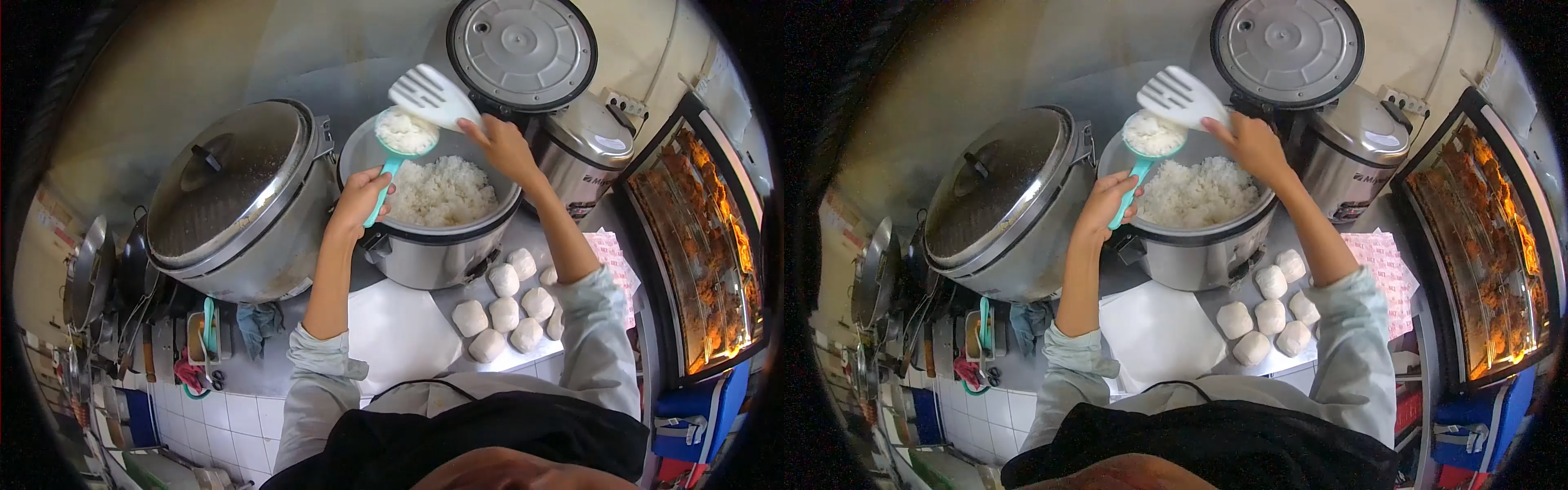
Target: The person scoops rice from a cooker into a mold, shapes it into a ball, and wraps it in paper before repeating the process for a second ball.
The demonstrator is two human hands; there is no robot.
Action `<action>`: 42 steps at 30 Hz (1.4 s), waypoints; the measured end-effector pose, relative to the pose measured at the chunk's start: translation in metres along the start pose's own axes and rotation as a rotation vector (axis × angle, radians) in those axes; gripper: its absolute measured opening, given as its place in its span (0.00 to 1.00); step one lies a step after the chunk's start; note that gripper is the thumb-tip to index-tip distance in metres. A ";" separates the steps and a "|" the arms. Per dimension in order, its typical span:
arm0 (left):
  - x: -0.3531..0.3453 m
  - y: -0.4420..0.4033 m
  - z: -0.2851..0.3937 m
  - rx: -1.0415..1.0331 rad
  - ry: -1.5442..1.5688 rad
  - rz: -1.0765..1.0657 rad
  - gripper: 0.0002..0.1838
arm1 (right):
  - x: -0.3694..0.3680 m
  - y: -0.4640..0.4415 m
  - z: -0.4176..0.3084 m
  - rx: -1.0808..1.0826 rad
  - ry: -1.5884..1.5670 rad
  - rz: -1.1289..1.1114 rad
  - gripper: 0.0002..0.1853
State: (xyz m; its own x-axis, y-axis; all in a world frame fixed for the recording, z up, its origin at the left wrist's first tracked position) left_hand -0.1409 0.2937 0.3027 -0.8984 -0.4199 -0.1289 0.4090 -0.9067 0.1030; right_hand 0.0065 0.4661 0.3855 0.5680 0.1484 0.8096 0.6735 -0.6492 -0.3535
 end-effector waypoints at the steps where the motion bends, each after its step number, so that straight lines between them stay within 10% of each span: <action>1: -0.004 0.006 -0.002 0.011 -0.033 -0.033 0.14 | -0.012 -0.009 -0.002 0.023 0.013 -0.094 0.38; 7: 0.000 0.080 -0.027 0.054 0.187 -0.047 0.15 | -0.066 -0.035 0.021 -0.015 0.382 -0.571 0.43; 12: 0.025 0.164 -0.070 0.017 0.497 0.130 0.17 | -0.124 -0.036 0.045 0.606 0.594 -0.454 0.22; 16: 0.041 0.223 -0.117 0.073 0.467 0.226 0.21 | -0.040 0.043 -0.030 0.379 -0.075 -0.205 0.15; 20: 0.066 0.245 -0.195 0.017 0.119 0.527 0.16 | -0.023 0.101 -0.027 0.230 -0.263 -0.095 0.15; 22: 0.048 0.248 -0.192 -0.456 -0.986 0.558 0.18 | -0.023 0.123 -0.012 0.177 -0.407 0.053 0.15; 25: 0.010 0.246 -0.269 -0.286 -1.486 0.205 0.26 | -0.045 0.158 0.010 0.069 -0.387 0.050 0.12; 31: 0.007 0.241 -0.276 -0.334 -1.487 0.136 0.27 | -0.084 0.246 0.011 0.017 -0.274 0.098 0.05; 36: 0.023 0.244 -0.268 -0.316 -1.162 0.198 0.23 | -0.206 0.345 -0.021 0.218 -0.389 -0.483 0.07; 42: 0.079 0.263 -0.233 -0.401 -0.900 0.710 0.22 | -0.267 0.394 -0.038 0.647 -0.209 -0.562 0.20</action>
State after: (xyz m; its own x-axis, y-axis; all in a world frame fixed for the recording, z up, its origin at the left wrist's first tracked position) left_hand -0.0670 0.0123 0.0899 -0.1793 -0.7949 0.5797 0.7325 -0.5012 -0.4607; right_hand 0.1025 0.1421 0.0480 0.1045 0.4934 0.8635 0.9790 0.1016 -0.1766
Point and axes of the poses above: each hand's wrist, its own y-axis away from the middle knuckle, its own x-axis out of the back of the hand, z = x × y, the point moved 8 cm from there along -y, towards the middle knuckle, and after that the axes turned 3 degrees about -z, right-handed, at the moved point
